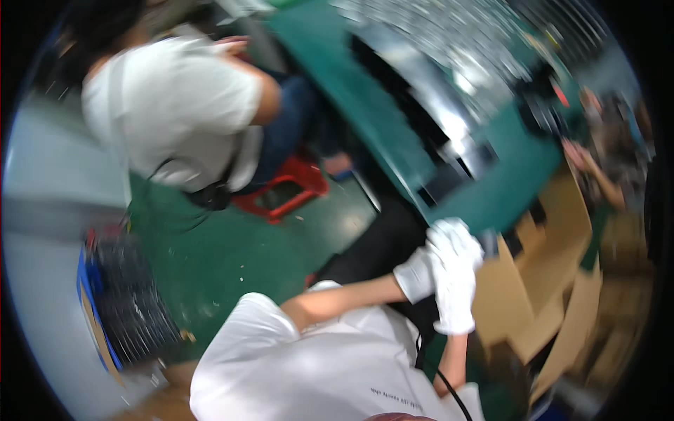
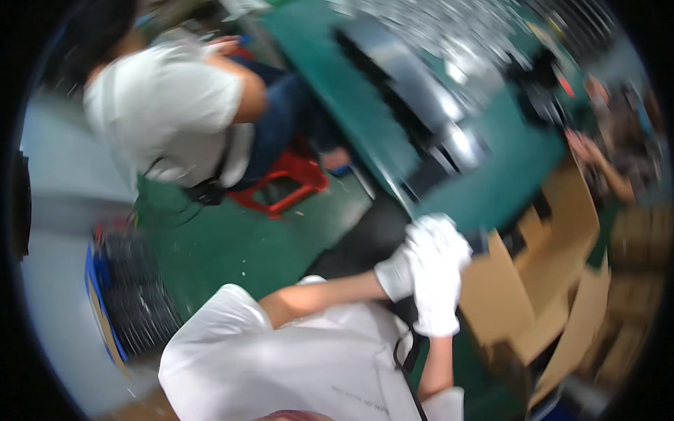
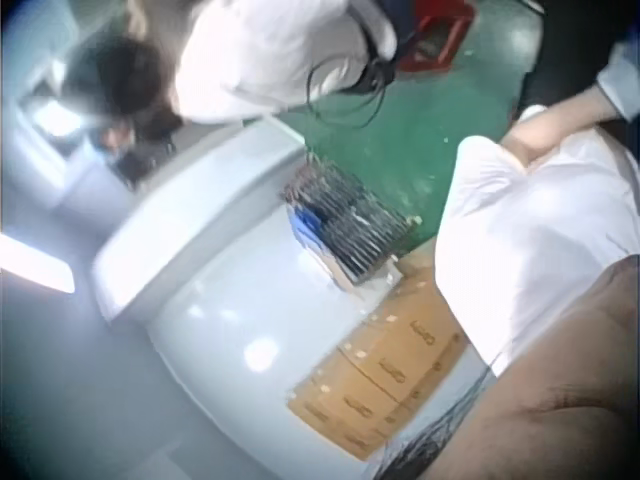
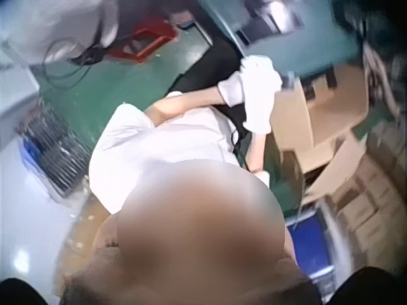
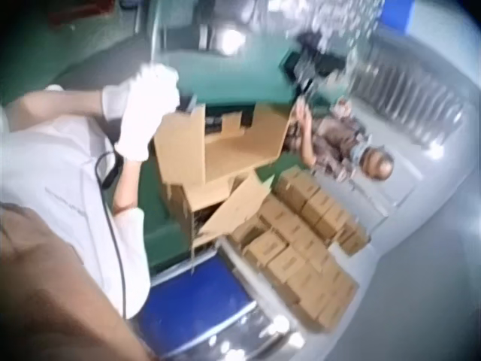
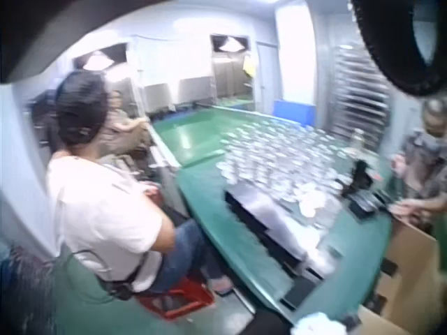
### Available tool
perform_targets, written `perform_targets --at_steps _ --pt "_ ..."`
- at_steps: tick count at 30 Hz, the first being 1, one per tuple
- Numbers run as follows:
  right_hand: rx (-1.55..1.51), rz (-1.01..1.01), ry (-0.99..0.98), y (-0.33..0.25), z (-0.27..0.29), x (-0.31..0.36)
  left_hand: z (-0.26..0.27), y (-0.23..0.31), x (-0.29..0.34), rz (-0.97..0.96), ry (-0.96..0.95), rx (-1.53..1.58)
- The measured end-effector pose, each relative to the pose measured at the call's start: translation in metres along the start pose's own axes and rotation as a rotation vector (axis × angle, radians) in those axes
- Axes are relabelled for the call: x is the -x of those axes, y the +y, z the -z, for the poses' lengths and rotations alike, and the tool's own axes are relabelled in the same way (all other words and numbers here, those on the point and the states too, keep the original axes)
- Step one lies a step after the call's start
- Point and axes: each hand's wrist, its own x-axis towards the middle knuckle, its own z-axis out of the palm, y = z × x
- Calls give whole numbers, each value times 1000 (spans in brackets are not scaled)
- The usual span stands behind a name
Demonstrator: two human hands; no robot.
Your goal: The person wipes the surfaces of small black rectangular components with a white cloth. They handle the items one at a time, turning them over to clean all sides, and place the cleaned units into a cardboard box.
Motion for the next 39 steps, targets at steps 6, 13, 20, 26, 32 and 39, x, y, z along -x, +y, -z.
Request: perform_targets --at_steps 6,13,20,26,32,39 --pt "-532 -110 -128 53 3 55 27 19 -10 -189 169 189" --pt "-1310 -477 -203 32 31 77 57 41 -41 801 94 1091" --pt "-1239 -438 23 39 35 56 92 29 -15 780 175 947" --pt "-1508 -545 258 59 12 39 94 6 -25 819 368 354" --pt "-1453 -572 257 61 4 31 96 -16 -52 495 82 -207" --pt "-1527 -623 284 71 -9 32 99 -20 -53 246 321 -240"
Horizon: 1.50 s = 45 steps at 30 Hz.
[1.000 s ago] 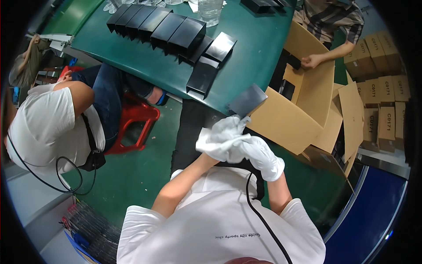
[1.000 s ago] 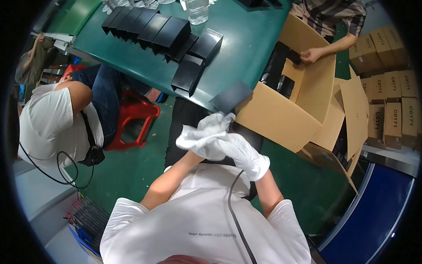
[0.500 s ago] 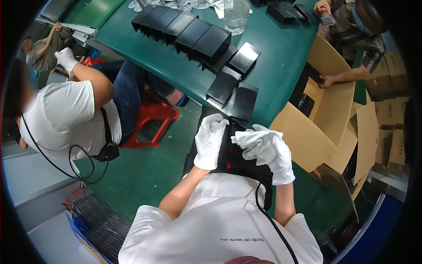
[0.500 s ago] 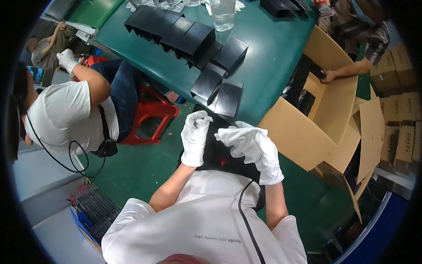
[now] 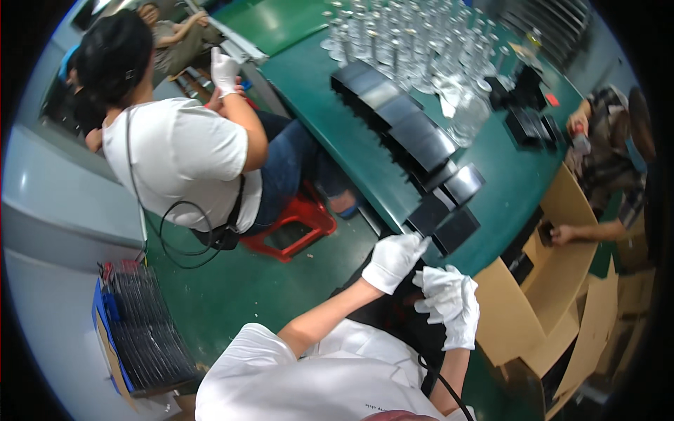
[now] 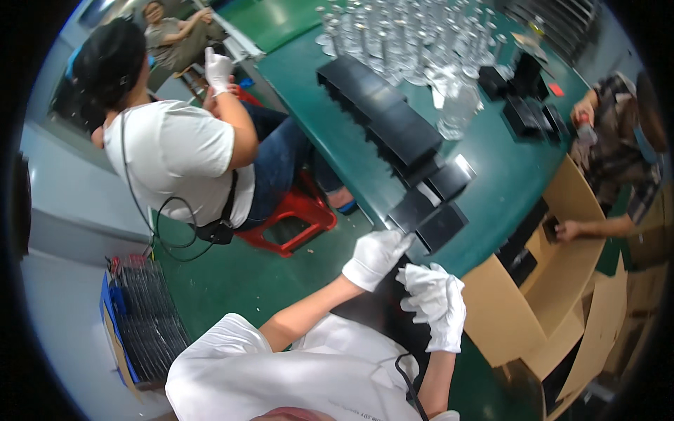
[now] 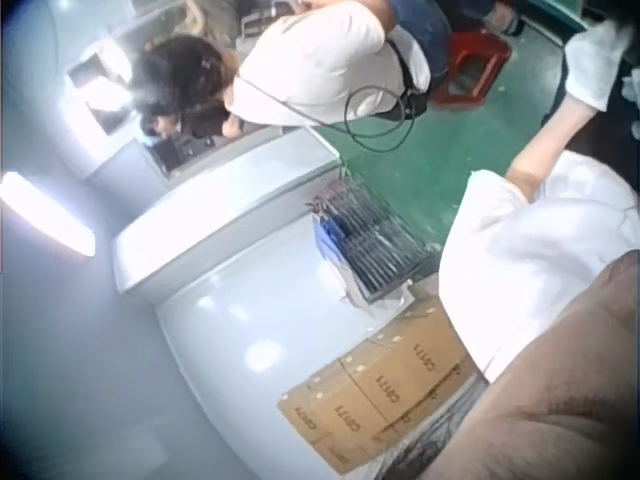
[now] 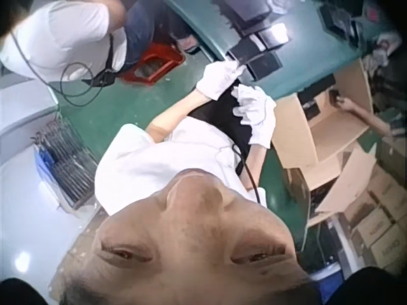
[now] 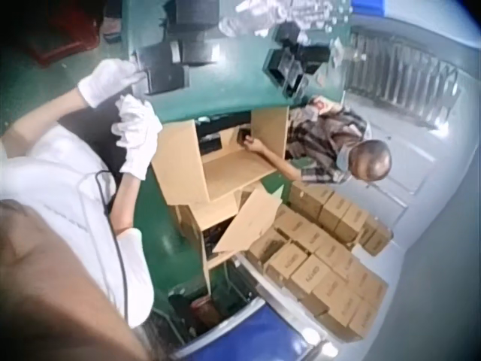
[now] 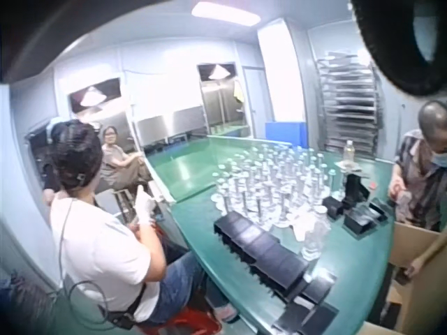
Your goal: The person wipes the surfaces of small black rectangular components with a white cloth. They handle the items one at a time, turning them over to clean all sides, and place the cleaned units into a cardboard box.
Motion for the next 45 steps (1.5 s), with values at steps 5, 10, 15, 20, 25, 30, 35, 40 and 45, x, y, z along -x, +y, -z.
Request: perform_targets --at_steps 5,10,15,20,25,30,35,40,45 --pt "-135 14 -2 -10 -4 -6 3 -8 9 6 -43 -23" --pt "13 165 47 -12 -10 -9 -13 -4 1 -45 93 29" --pt "-5 119 -15 -13 0 -9 0 -12 12 -90 46 47" --pt "-33 249 104 -26 41 -33 32 -3 20 -132 96 274" --pt "48 458 277 -56 11 -75 33 13 -35 -241 273 202" --pt "284 511 178 -71 -15 -123 2 -1 -72 -211 269 179" --pt "513 534 152 -44 -9 -171 -9 -13 -74 -188 237 122" --pt "859 768 133 -21 73 -223 -12 -2 -84 -252 189 118" --pt "900 900 83 -9 36 -199 -13 -18 -83 -204 217 98"
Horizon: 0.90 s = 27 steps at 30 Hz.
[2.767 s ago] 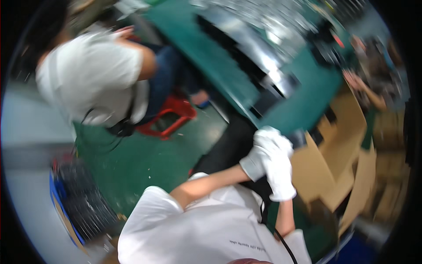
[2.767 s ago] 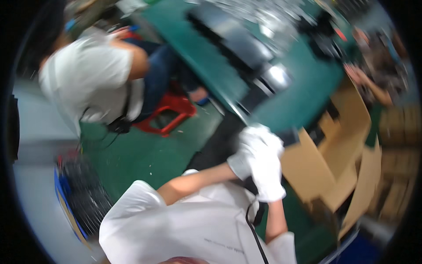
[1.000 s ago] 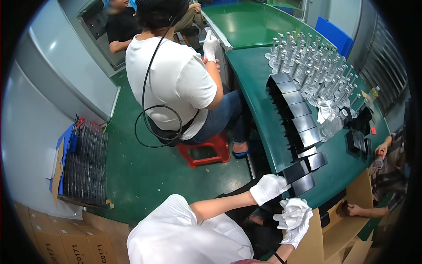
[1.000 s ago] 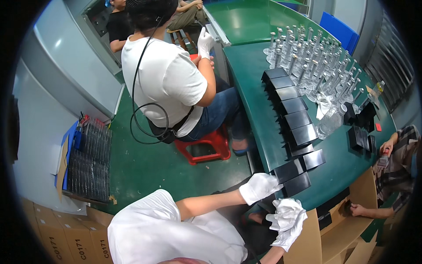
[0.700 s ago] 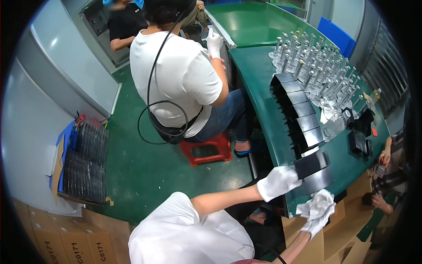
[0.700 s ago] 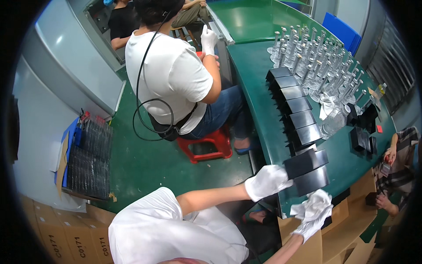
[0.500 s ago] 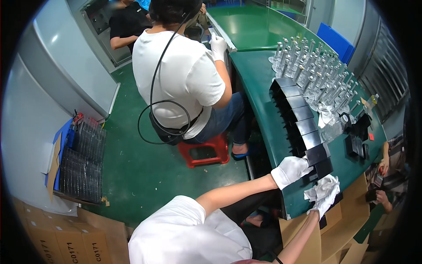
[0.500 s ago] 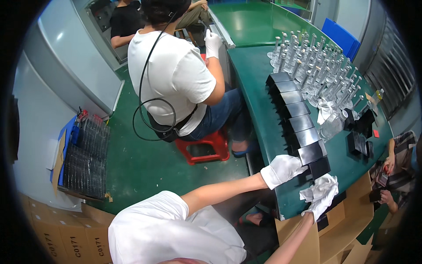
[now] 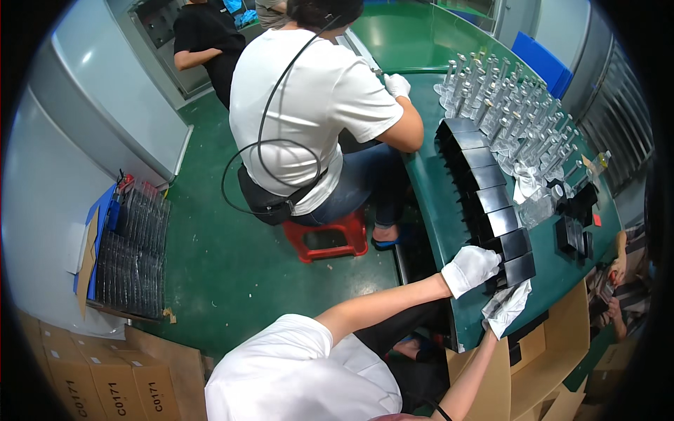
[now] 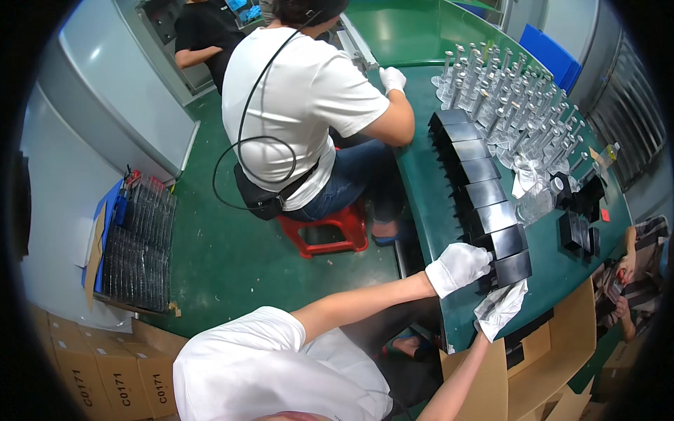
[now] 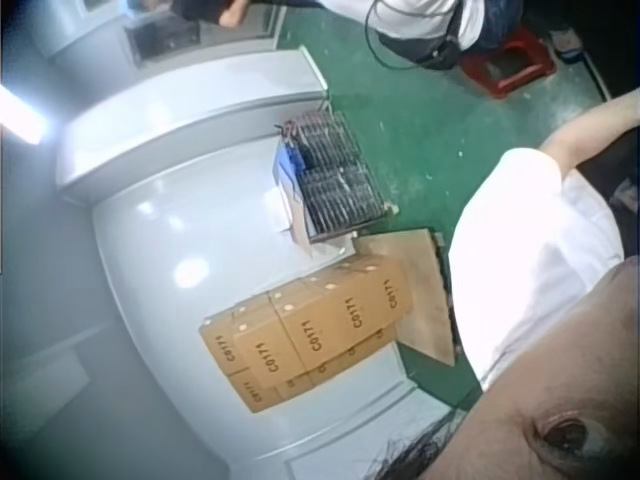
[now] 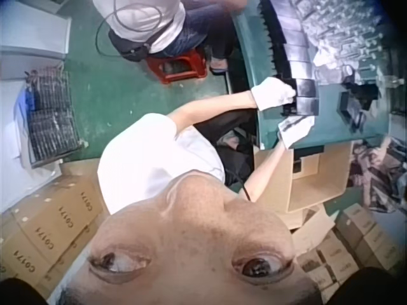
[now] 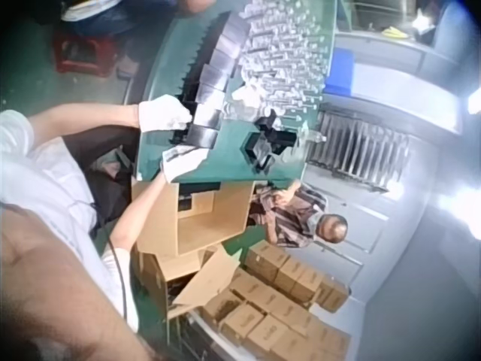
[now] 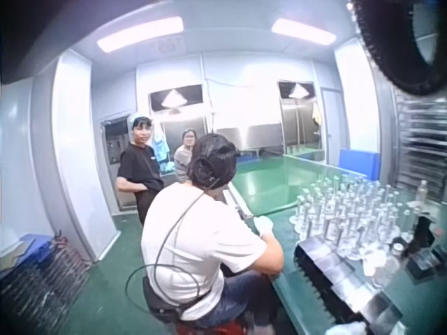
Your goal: The person wipes the surfaces of small black rectangular components with a white cloth. They handle the items one at a time, turning them over to clean all sides, and place the cleaned units into a cardboard box.
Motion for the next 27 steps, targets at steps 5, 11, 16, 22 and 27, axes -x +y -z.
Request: perform_targets --at_steps 5,11,16,22,27 --pt "-123 -75 -9 -20 1 -1 4 1 -5 35 34 64" --pt "-612 -314 168 -48 -11 -6 2 5 -7 37 -6 20" --pt "-398 -317 193 -77 -12 -7 9 6 -4 63 -11 2" --pt "-151 -117 263 -71 -3 -9 -5 8 -8 86 -59 -166" --pt "111 -7 193 -54 0 -3 2 10 -11 146 -81 -115"
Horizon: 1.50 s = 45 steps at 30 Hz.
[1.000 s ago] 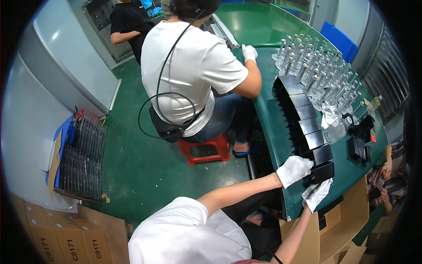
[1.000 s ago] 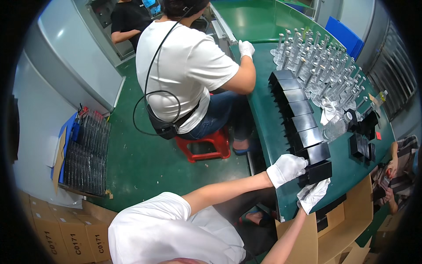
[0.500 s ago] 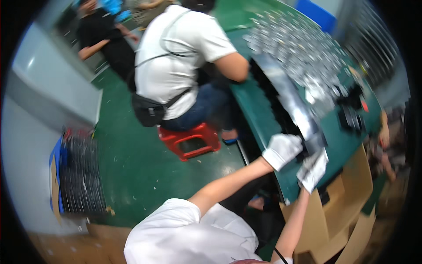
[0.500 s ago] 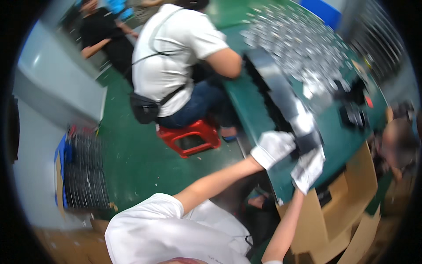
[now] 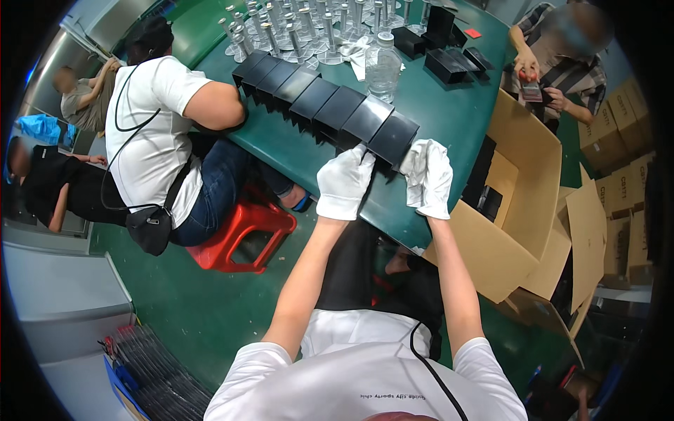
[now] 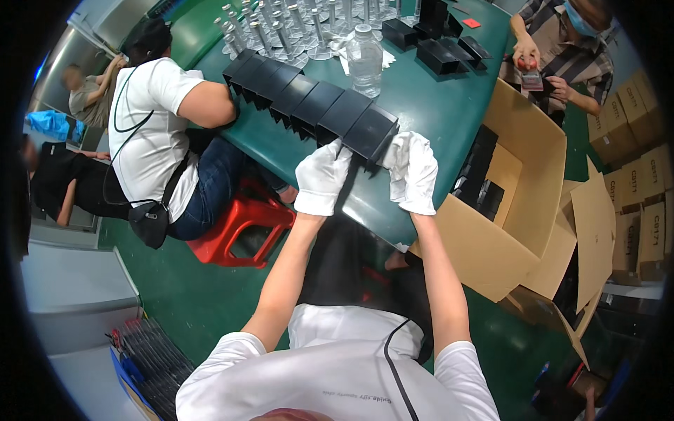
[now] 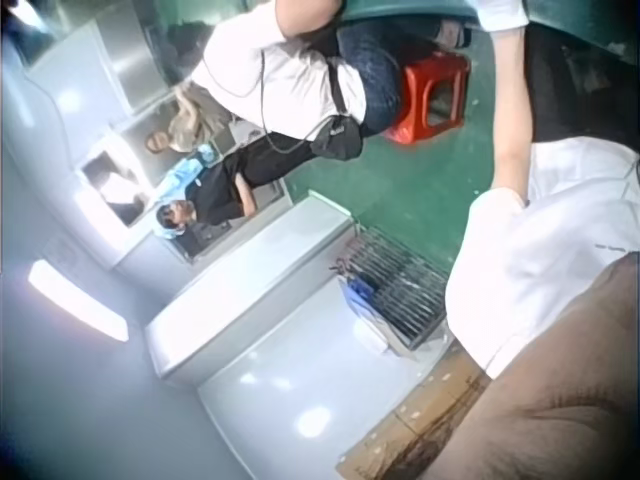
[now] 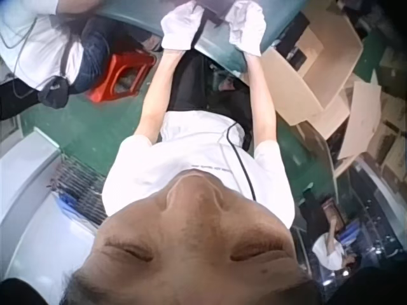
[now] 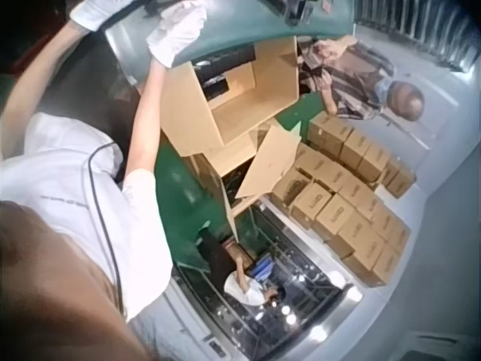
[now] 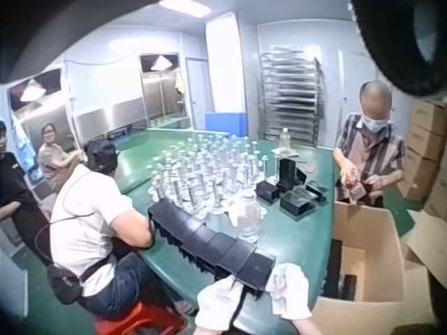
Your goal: The person wipes the surfaces of small black rectangular components with a white cloth. They handle the items one at a time, turning them over to clean all sides, and place the cleaned units into a cardboard box.
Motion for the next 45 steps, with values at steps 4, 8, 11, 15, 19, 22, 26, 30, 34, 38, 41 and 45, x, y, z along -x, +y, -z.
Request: perform_targets --at_steps 4,8,11,15,19,22,26,30,34,38,41,45 --pt "24 31 -83 -2 -2 1 0 -8 -6 -18 62 -17" --pt "-35 39 -141 -8 -5 -3 -1 -13 -8 15 42 -18" --pt "-303 -116 -184 -18 -7 -3 2 -13 -9 73 9 -39" --pt "-321 -99 -196 -12 -7 -3 3 -16 -7 53 -3 -51" --pt "-295 -101 -195 -12 -4 -4 4 -13 1 43 -36 -56" --pt "-378 -92 -167 -21 -5 -3 -4 -16 7 82 7 -46" --pt "-305 -130 -259 -38 -3 -7 -2 -19 11 161 46 59" --pt "-100 144 -270 -24 -3 -9 12 4 17 388 0 371" --pt "568 379 -186 -45 10 -14 14 13 43 277 195 526" --pt "340 220 -26 -33 14 -8 3 43 47 146 7 669" --pt "393 201 92 -2 19 1 -10 100 15 -4 -202 632" --pt "567 145 242 4 33 36 -73 134 -39 -225 -320 545"
